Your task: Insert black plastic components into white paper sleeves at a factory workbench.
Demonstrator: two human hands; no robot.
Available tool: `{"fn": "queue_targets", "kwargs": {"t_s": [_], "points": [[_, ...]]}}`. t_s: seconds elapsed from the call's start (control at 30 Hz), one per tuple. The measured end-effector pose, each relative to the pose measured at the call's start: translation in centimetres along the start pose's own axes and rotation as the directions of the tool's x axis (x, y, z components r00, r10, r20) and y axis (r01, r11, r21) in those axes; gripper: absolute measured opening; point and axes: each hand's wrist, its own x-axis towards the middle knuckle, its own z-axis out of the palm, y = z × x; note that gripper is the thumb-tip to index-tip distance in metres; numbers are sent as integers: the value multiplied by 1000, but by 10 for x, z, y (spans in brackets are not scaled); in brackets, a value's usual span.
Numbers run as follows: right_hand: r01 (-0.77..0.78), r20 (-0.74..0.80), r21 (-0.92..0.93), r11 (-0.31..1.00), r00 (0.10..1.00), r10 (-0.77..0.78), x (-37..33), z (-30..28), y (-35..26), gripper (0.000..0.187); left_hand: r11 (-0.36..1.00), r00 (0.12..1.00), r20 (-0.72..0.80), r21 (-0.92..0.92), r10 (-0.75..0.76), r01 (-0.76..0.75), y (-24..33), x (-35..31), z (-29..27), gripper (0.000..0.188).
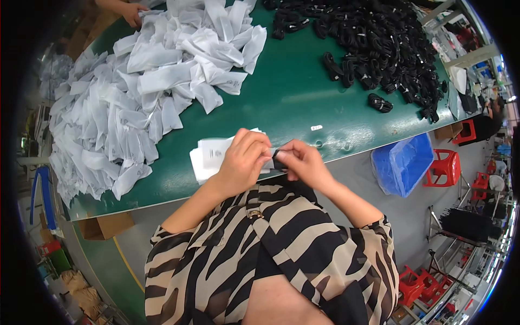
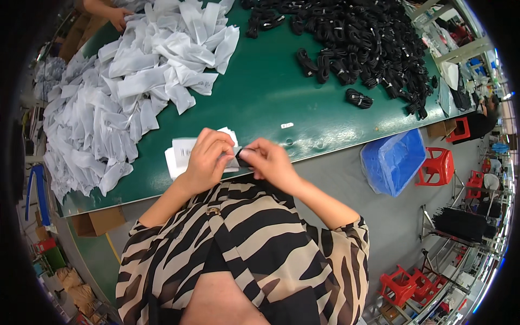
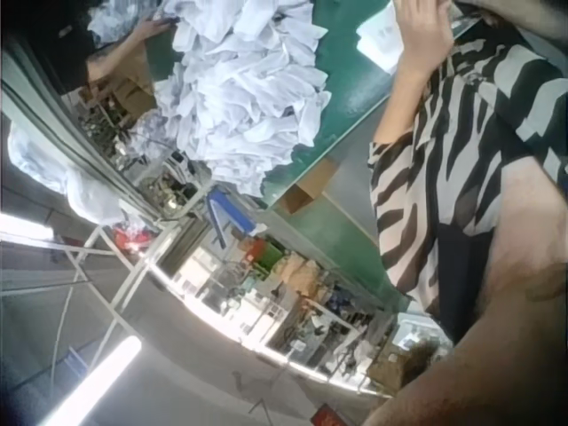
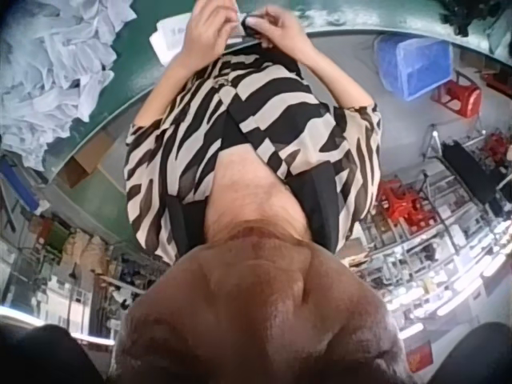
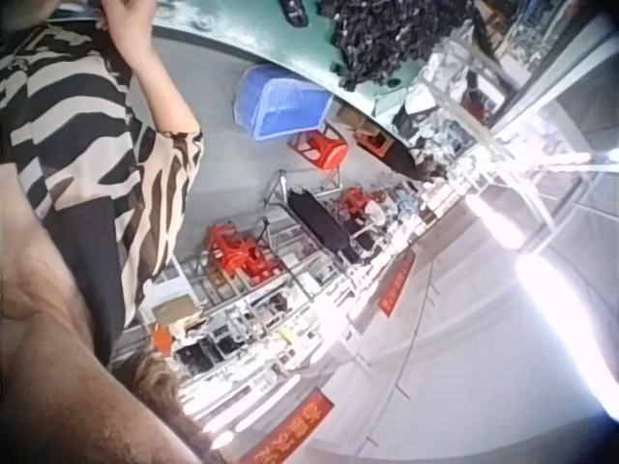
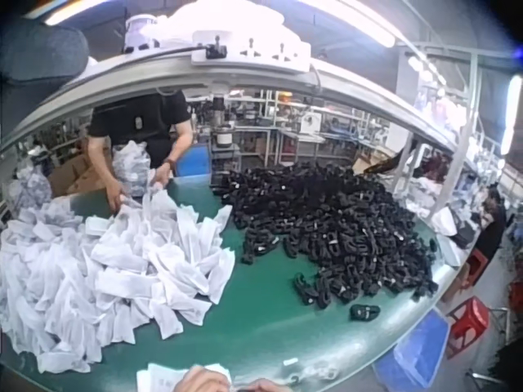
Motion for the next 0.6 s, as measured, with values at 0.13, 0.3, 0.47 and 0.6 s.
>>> {"fn": "queue_targets", "kwargs": {"t_s": [0.13,0.3,0.47,0.6], "points": [[580,28,-377,722,787,-617,2,7,-5,41,994,994,-54,-67,-92,88,1,7,-8,15],[700,-92,-417,580,603,-793,30,-2,-23,29,807,924,-79,-518,-374,283,-20,27,-31,6],[101,-178,-970,221,323,-929,112,-86,-41,31,656,859,-111,-696,-501,292,-51,75,-86,21],[-140,-179,-983,120,566,-805,142,-132,-30,43,806,887,-229,-549,-402,223,-47,92,-89,21]]}}
